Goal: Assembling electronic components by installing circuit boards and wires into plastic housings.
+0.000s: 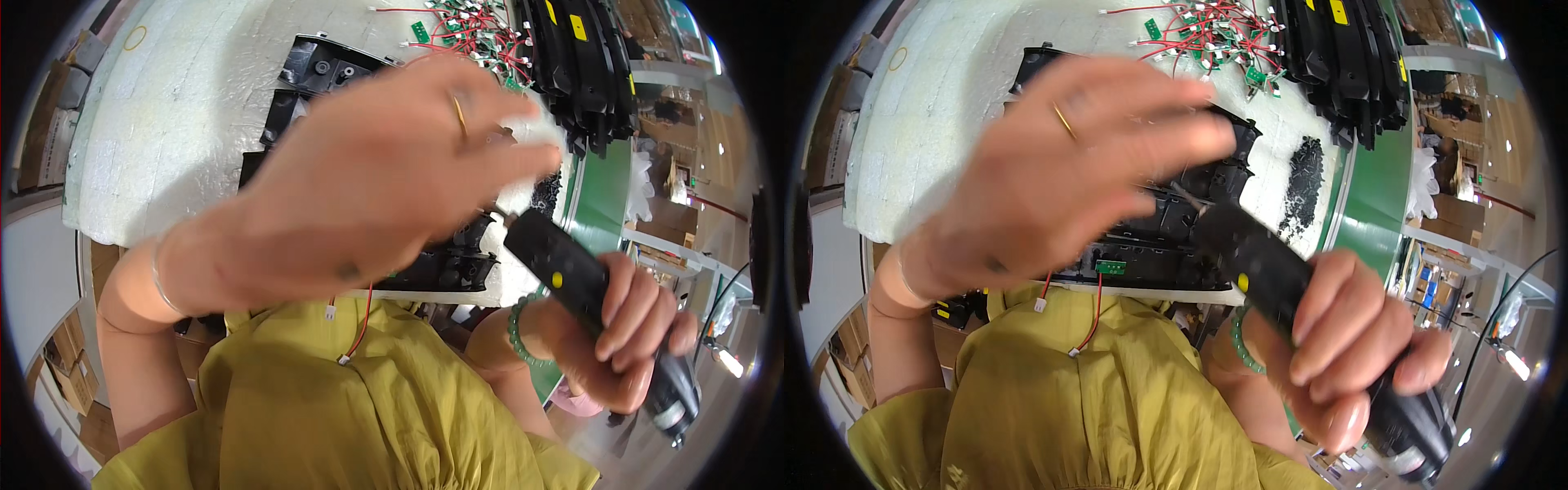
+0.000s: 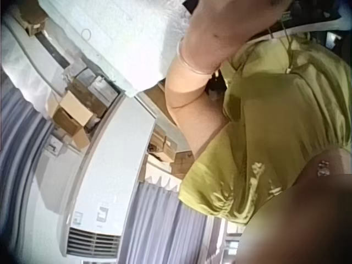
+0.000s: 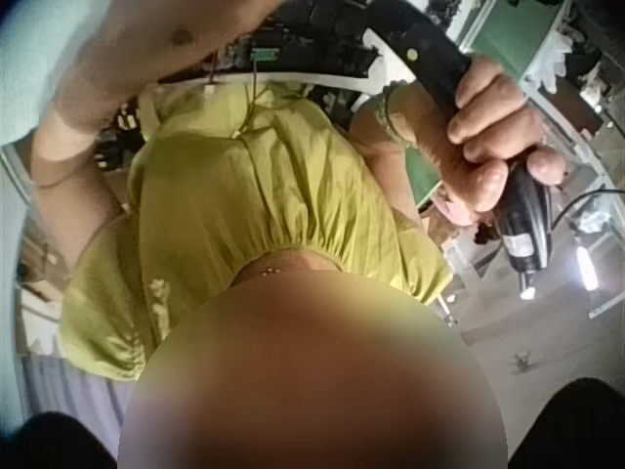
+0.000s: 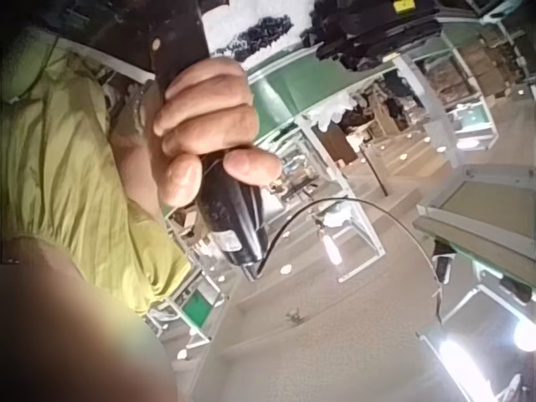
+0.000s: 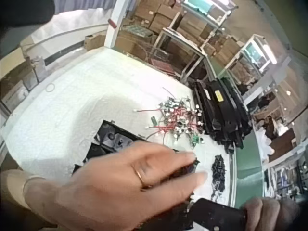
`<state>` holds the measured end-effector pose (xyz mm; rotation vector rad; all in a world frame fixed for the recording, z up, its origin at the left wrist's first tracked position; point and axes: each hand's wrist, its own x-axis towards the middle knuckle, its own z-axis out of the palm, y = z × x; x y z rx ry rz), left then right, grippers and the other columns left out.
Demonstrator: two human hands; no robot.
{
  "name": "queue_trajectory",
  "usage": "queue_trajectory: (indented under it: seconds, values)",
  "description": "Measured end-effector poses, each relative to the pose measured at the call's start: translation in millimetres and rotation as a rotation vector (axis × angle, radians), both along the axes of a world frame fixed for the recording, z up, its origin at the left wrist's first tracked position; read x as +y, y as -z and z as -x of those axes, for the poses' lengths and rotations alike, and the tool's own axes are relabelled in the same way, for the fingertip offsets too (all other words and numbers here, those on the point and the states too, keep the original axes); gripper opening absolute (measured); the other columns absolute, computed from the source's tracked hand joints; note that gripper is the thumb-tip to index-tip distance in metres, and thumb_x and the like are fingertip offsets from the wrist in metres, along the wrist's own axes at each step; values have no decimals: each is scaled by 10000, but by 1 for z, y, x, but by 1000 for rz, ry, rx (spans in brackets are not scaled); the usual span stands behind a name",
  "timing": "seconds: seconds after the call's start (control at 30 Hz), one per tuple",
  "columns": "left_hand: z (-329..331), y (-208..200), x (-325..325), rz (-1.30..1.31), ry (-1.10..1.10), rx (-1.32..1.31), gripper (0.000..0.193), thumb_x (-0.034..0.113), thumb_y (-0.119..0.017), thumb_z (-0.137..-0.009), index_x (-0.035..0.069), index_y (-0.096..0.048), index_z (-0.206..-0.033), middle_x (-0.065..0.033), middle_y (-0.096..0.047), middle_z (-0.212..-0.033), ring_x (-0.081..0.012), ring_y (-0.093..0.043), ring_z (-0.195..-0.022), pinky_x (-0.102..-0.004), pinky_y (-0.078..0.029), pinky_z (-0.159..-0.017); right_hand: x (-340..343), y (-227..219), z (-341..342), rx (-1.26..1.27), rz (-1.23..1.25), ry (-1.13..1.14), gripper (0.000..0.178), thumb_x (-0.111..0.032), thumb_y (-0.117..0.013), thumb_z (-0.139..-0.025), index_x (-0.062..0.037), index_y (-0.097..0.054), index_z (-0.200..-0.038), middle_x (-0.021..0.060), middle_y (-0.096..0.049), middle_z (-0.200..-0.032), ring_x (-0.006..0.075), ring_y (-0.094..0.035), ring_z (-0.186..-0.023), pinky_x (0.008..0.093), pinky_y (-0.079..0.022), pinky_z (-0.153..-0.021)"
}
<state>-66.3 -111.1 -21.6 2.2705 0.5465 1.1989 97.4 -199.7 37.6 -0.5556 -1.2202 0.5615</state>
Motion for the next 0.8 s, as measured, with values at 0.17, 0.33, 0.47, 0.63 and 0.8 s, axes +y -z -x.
queue_trajectory:
  seconds: [0.17,0.33,0.47,0.63,0.8]
  values:
    - [21,40,53,32,-93,129,165,86,-697,-694,65,-637,-845,-84,-625,-1053,-295,-526,-1060,-383,-429,-870,31,21,0,-61,159,-278,270,-107,-525,-747,-85,-515,-1016,-60,-426,-605,59,-398,-511,235,-311,-568]
    - [14,67,48,31,-60,263,113,134,-703,-706,83,-626,-771,-56,-601,-1106,-288,-468,-1143,-401,-380,-912,49,40,17,-103,136,-316,303,-135,-485,-759,-94,-484,-1059,-46,-394,-593,71,-374,-497,239,-284,-541]
    - [14,73,48,56,-51,270,99,136,-702,-706,88,-627,-751,-47,-584,-1134,-276,-435,-1180,-411,-340,-944,51,45,23,-110,167,-290,295,-138,-489,-753,-103,-477,-1046,-46,-395,-590,69,-377,-494,240,-283,-537]
    - [13,77,46,28,-93,209,58,130,-700,-679,89,-662,-691,-54,-626,-1039,-219,-491,-1101,-386,-353,-943,50,45,27,-143,192,-254,280,-146,-559,-781,-124,-426,-1026,-26,-420,-585,96,-407,-469,262,-331,-521]
    - [13,77,45,47,-87,197,32,106,-678,-676,83,-663,-690,-66,-627,-1022,-227,-500,-1081,-390,-357,-941,51,42,32,-168,216,-256,224,-119,-512,-749,-115,-434,-958,-39,-403,-582,72,-375,-473,250,-312,-527]
